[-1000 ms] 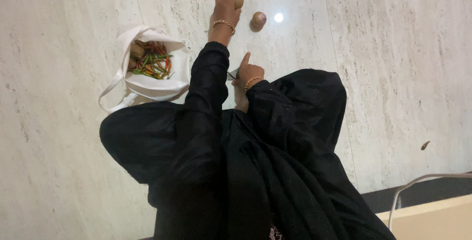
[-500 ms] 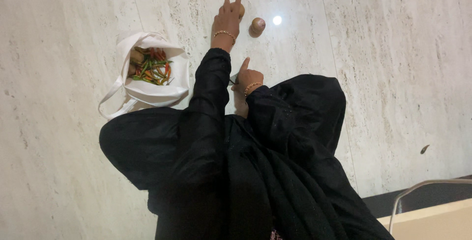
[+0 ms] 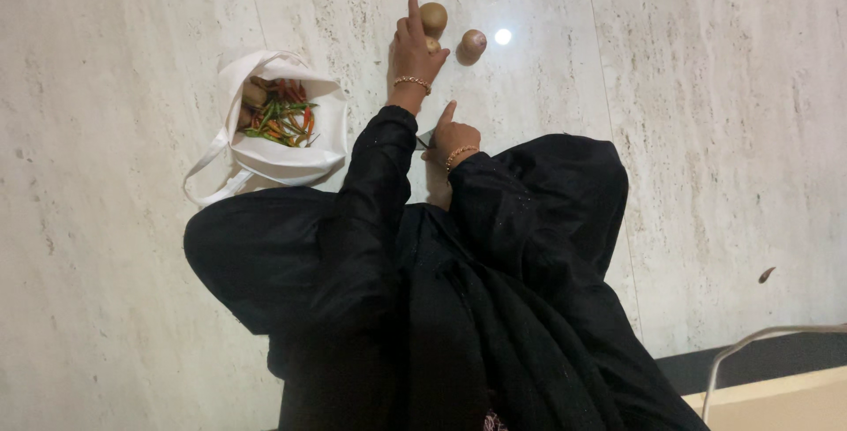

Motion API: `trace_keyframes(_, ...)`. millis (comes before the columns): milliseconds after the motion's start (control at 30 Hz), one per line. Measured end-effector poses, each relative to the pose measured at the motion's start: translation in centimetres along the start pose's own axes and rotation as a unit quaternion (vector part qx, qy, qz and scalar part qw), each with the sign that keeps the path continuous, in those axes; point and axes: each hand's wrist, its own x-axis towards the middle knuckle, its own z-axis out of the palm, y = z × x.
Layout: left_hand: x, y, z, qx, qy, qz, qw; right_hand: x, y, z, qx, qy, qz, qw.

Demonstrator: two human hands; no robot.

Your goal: The person sits on the floor and peels potatoes and chili peppers using a peeler. They place the peeled items on the floor and the peels into a white bag.

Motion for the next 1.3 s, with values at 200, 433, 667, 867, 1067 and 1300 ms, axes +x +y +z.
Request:
trace_keyframes(200, 0.4, 1.3, -0.3, 0.024, -0.003, -0.012, 1.000, -0.2, 0.1, -0.1, -0.014, -0.011, 0.006, 1.000)
trace_keyframes(433, -2.3, 0.8, -8.5, 0.035, -0.014, 0.194, 0.980, -0.3, -0.2, 0.0, -0.024, 0.015, 0.002, 1.000)
trace_keyframes(667, -4.6, -5.7, -20.0, 0.214, -0.152, 0.302, 0.917, -1.0, -0.6, -0.9, -0.032, -0.012, 0.003, 0.999)
trace_keyframes(867, -8.2, -11.3, -28.4, 0.309, -0.204, 0.122, 0.921, 1.8, 0.8, 1.5, -0.007, 0.027, 0.002, 1.000)
trace_keyframes(1067, -7.3, -17.0, -25.6, 0.352, -0.157, -0.026, 0.922, 3.8, 2.8, 4.1, -0.041, 0.093, -0.036, 0.994)
trace_keyframes(1300, -6.8, -20.9, -23.3, 0.399, -0.097, -0.016, 0.912, -7.4, 1.5, 0.6, 0.114, 0.133, -0.185, 0.967)
